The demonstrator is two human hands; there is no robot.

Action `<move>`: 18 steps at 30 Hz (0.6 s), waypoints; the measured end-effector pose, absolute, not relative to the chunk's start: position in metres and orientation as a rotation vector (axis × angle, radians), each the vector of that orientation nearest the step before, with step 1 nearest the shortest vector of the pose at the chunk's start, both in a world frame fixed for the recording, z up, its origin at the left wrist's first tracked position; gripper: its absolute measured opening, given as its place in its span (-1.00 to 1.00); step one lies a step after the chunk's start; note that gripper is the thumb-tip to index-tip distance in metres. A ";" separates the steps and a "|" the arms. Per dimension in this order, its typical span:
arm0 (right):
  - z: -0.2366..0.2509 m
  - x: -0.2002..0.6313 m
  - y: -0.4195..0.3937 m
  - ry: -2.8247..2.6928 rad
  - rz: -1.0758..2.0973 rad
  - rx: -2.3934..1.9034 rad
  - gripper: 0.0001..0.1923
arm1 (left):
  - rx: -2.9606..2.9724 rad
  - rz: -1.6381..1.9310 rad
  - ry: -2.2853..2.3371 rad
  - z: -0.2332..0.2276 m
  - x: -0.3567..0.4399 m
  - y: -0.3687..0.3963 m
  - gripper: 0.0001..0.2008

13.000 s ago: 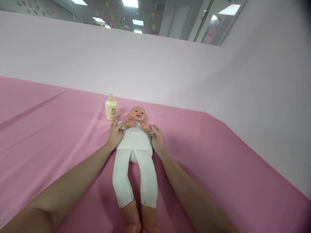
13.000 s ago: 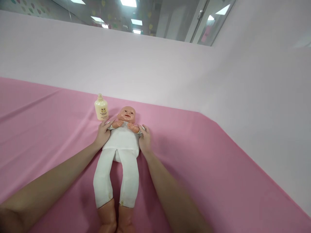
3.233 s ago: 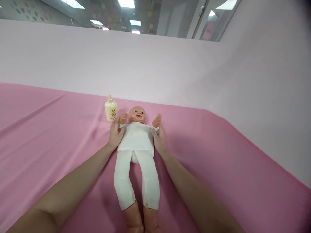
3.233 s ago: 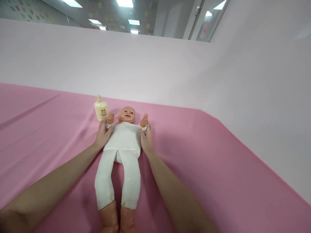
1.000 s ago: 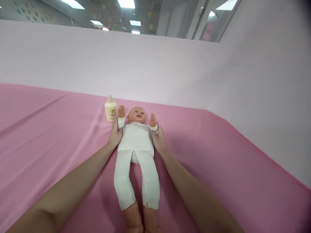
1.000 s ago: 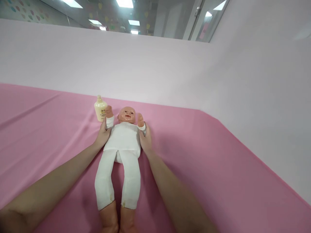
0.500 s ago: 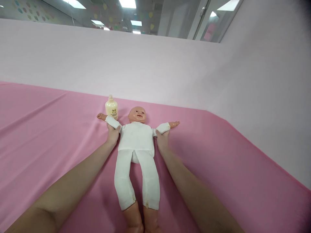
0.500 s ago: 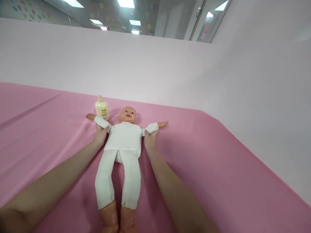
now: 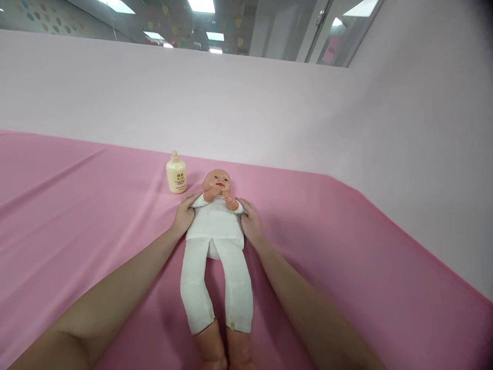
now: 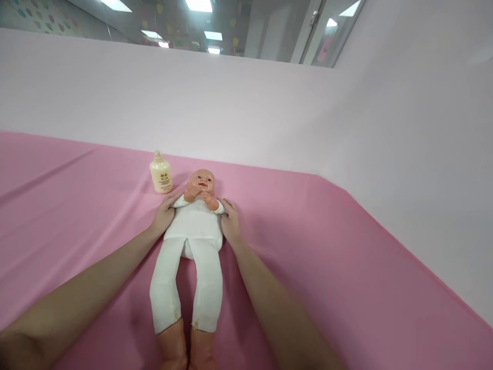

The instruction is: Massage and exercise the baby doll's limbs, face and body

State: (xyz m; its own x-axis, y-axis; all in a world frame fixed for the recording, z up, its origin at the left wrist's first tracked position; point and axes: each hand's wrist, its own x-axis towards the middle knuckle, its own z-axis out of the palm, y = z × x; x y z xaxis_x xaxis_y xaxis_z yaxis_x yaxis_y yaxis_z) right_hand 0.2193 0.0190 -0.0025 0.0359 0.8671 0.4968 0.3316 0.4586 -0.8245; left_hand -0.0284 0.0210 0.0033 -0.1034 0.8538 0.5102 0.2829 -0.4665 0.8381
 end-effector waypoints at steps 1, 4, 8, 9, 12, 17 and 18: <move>-0.004 0.220 0.020 -1.550 0.561 -1.083 -0.40 | 1.728 1.596 1.243 0.003 -0.029 0.022 -0.39; -0.007 0.222 0.023 -1.550 0.562 -1.083 -0.39 | 1.718 1.607 1.263 0.002 -0.031 0.022 -0.35; -0.003 0.221 0.021 -1.526 0.605 -1.090 -0.40 | 1.695 1.605 1.275 0.004 -0.030 0.021 -0.35; -0.002 0.221 0.019 -1.508 0.623 -1.093 -0.41 | 1.685 1.606 1.270 0.005 -0.029 0.020 -0.36; 0.000 0.219 0.017 -1.419 0.702 -1.102 -0.44 | 1.614 1.605 1.211 0.009 -0.026 0.018 -0.39; -0.010 0.222 0.023 -1.259 0.724 -1.199 -0.40 | 1.449 1.601 1.227 0.013 -0.023 0.014 -0.40; -0.013 0.224 0.025 -1.249 0.698 -1.219 -0.34 | 1.425 1.606 1.249 0.012 -0.023 0.014 -0.40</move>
State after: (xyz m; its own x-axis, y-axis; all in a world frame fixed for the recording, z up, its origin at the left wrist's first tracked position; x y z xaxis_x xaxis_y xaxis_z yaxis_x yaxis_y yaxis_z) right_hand 0.2238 0.0254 -0.0135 0.2442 0.9159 0.3187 0.2084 0.2714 -0.9396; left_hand -0.0225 0.0144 0.0122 -0.2019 0.9121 0.3567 0.1215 -0.3380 0.9333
